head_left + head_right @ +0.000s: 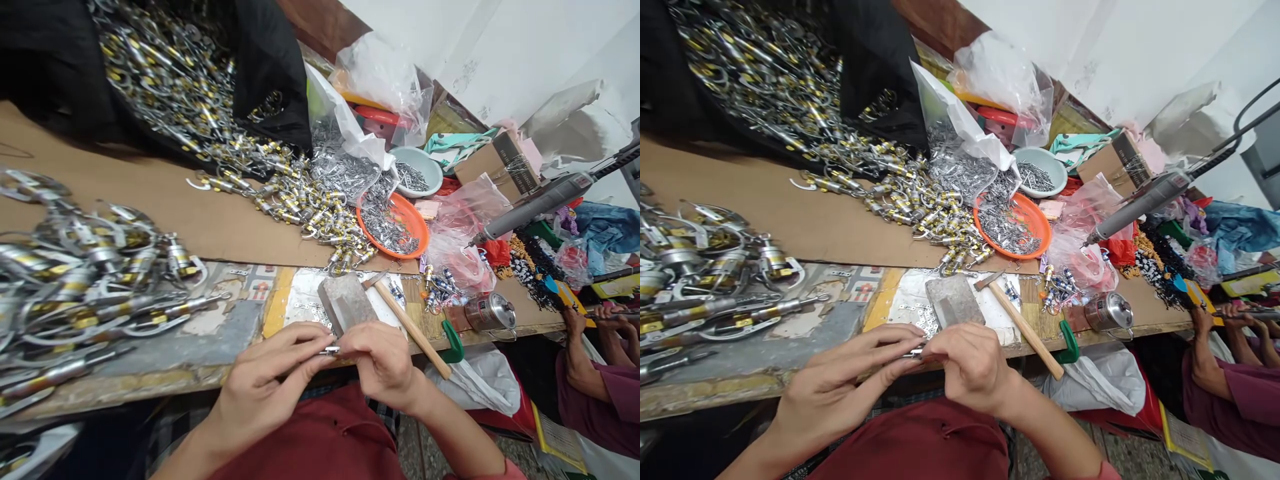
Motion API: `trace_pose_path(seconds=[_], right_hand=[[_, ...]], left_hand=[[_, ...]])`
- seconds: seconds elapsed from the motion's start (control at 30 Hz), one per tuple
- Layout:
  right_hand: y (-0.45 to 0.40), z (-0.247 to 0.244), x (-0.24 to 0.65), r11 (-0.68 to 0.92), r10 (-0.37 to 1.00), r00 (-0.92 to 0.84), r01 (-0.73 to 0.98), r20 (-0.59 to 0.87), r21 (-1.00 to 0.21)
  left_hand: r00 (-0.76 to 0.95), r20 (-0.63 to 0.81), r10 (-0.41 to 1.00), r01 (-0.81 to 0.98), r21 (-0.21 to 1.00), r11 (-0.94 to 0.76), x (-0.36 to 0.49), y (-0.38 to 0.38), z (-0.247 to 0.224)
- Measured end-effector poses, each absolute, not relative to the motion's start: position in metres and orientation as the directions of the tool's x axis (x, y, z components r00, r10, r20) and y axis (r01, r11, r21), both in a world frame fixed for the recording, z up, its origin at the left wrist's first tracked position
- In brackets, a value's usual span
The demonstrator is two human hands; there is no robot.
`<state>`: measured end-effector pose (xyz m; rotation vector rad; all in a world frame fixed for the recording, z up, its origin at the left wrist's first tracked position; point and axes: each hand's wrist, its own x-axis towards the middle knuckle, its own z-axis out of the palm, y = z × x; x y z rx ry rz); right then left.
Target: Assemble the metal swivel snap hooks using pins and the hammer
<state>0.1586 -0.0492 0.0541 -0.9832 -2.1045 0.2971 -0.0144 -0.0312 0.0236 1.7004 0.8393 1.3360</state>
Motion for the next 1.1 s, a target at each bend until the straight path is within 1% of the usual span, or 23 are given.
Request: trace_pose_path(seconds=[0.13, 0.3, 0.4, 0.47, 0.53, 0.63, 0.73, 0.8, 0.9, 1.0, 1.1], right_hand=[[-0.049, 0.054, 0.159, 0.724, 0.682, -0.427, 0.508, 0.594, -0.466], [-0.050, 0.052, 0.159, 0.697, 0.711, -0.368, 0.488, 0.599, -0.526], [-0.052, 0.054, 0.159, 0.671, 0.735, -0.376, 0.526, 0.564, -0.523], [-0.053, 0.055, 0.159, 0.669, 0.734, -0.377, 0.548, 0.565, -0.503], [-0.054, 0.056, 0.159, 0.703, 0.692, -0.405, 0.566, 0.598, -0.430], [-0.054, 0.056, 0.162, 0.787, 0.565, -0.533, 0.578, 0.630, -0.216], [-0.052, 0.058, 0.166, 0.836, 0.445, -0.640, 0.547, 0.626, -0.035], [-0.051, 0.058, 0.168, 0.842, 0.411, -0.657, 0.539, 0.632, 0.014], [-0.050, 0.052, 0.169, 0.831, 0.426, -0.610, 0.556, 0.668, -0.023], [-0.049, 0.043, 0.169, 0.815, 0.470, -0.527, 0.567, 0.708, -0.119], [-0.051, 0.038, 0.167, 0.775, 0.560, -0.469, 0.587, 0.683, -0.232]], left_hand=[[0.222, 0.467, 0.856, 0.001, 0.878, -0.479, -0.014, -0.031, 0.027], [0.245, 0.530, 0.812, -0.055, 0.843, -0.535, -0.013, -0.028, 0.029], [0.260, 0.503, 0.824, -0.080, 0.862, -0.500, -0.014, -0.027, 0.030], [0.261, 0.431, 0.864, -0.089, 0.902, -0.423, -0.015, -0.028, 0.030], [0.234, 0.320, 0.918, -0.107, 0.947, -0.303, -0.015, -0.028, 0.030], [0.188, 0.151, 0.971, -0.148, 0.981, -0.124, -0.013, -0.029, 0.029], [0.193, 0.077, 0.978, -0.145, 0.988, -0.049, -0.010, -0.028, 0.029], [0.217, 0.065, 0.974, -0.124, 0.991, -0.039, -0.010, -0.027, 0.030], [0.259, 0.041, 0.965, -0.109, 0.994, -0.012, -0.012, -0.024, 0.032], [0.305, -0.017, 0.952, -0.117, 0.992, 0.055, -0.016, -0.023, 0.033], [0.341, -0.116, 0.933, -0.157, 0.972, 0.178, -0.016, -0.023, 0.029]])
